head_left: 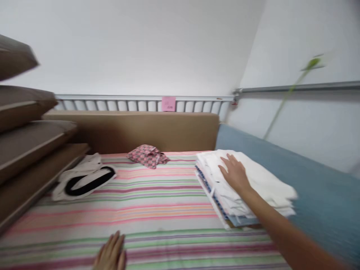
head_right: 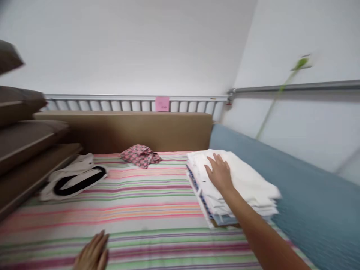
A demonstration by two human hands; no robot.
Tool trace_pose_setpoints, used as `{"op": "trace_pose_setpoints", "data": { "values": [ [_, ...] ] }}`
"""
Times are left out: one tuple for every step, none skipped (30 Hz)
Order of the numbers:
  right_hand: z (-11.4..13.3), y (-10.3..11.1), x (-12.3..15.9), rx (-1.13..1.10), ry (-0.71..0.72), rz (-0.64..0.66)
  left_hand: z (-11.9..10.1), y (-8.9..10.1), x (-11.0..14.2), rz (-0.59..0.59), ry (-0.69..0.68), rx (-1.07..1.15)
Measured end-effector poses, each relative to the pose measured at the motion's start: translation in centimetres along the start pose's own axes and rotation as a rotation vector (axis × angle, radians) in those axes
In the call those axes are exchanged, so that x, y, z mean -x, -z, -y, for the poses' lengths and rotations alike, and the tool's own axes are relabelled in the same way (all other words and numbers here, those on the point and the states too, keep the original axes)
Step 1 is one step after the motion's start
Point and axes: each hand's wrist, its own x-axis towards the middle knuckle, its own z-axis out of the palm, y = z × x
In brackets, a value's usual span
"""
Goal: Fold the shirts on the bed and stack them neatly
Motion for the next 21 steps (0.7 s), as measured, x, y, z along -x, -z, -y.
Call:
{"op": "trace_pose_setpoints", "data": {
  "values": [
    [1.7,-0.1,1.5,-0.064,0.110,-0.082,-0.3,0.5,-0.1,-0.002,-0.018,-0.030],
    [3.5,-0.6,3.3,-0.141,0.215,-0.107,-0.7,1.0,-0.2,0.012,-0.013,-0.051],
    [5.6,-1.5,5.6,-0.217,0.308,-0.087,-1.1,1.5,-0.3,0.039,0.008,-0.060],
    [7.8,-2.7,8.1,-0.278,0.380,-0.042,-1.6,2.0,-0.5,0.064,0.030,-0.060],
    [10.1,-4.1,10.9,-0.310,0.431,0.048,-1.9,2.5,-0.7,0.107,0.061,-0.051],
    [12.5,-5.6,13.6,-0.325,0.424,0.108,-2.3,2.8,-0.8,0.143,0.098,-0.031],
    [14.7,-7.0,16.2,-0.323,0.390,0.169,-2.7,3.2,-0.9,0.176,0.140,-0.003],
    [16.8,-8.2,18.5,-0.313,0.349,0.210,-3.0,3.5,-1.0,0.208,0.178,0.030],
    [18.7,-9.2,20.4,-0.298,0.308,0.216,-3.3,3.8,-1.0,0.232,0.210,0.066],
    [20.2,-10.0,21.8,-0.288,0.286,0.207,-3.5,4.0,-1.1,0.251,0.235,0.100],
    [21.4,-10.5,22.7,-0.279,0.273,0.186,-3.6,4.2,-1.2,0.267,0.251,0.130],
    [22.3,-10.8,23.2,-0.275,0.275,0.160,-3.6,4.5,-1.3,0.285,0.256,0.160],
    [22.8,-11.0,23.4,-0.273,0.286,0.135,-3.4,4.6,-1.6,0.303,0.259,0.188],
    [23.0,-11.1,23.4,-0.272,0.298,0.114,-3.0,4.8,-1.9,0.322,0.256,0.219],
    [23.0,-11.1,23.2,-0.270,0.306,0.095,-2.4,4.9,-2.4,0.344,0.244,0.251],
    [22.9,-11.2,23.1,-0.269,0.314,0.080,-1.5,5.0,-3.1,0.367,0.224,0.280],
    [22.7,-11.3,23.0,-0.267,0.323,0.068,-0.3,4.9,-3.9,0.384,0.200,0.297],
    [22.4,-11.5,22.9,-0.265,0.332,0.053,1.0,4.7,-4.8,0.388,0.182,0.293],
    [22.2,-11.7,22.9,-0.262,0.344,0.037,2.5,4.4,-5.8,0.380,0.179,0.264],
    [22.0,-12.0,22.9,-0.257,0.357,0.018,4.2,3.9,-6.8,0.365,0.194,0.213],
    [21.8,-12.3,23.0,-0.254,0.371,-0.001,5.9,3.3,-7.9,0.341,0.230,0.149]
  ]
}}
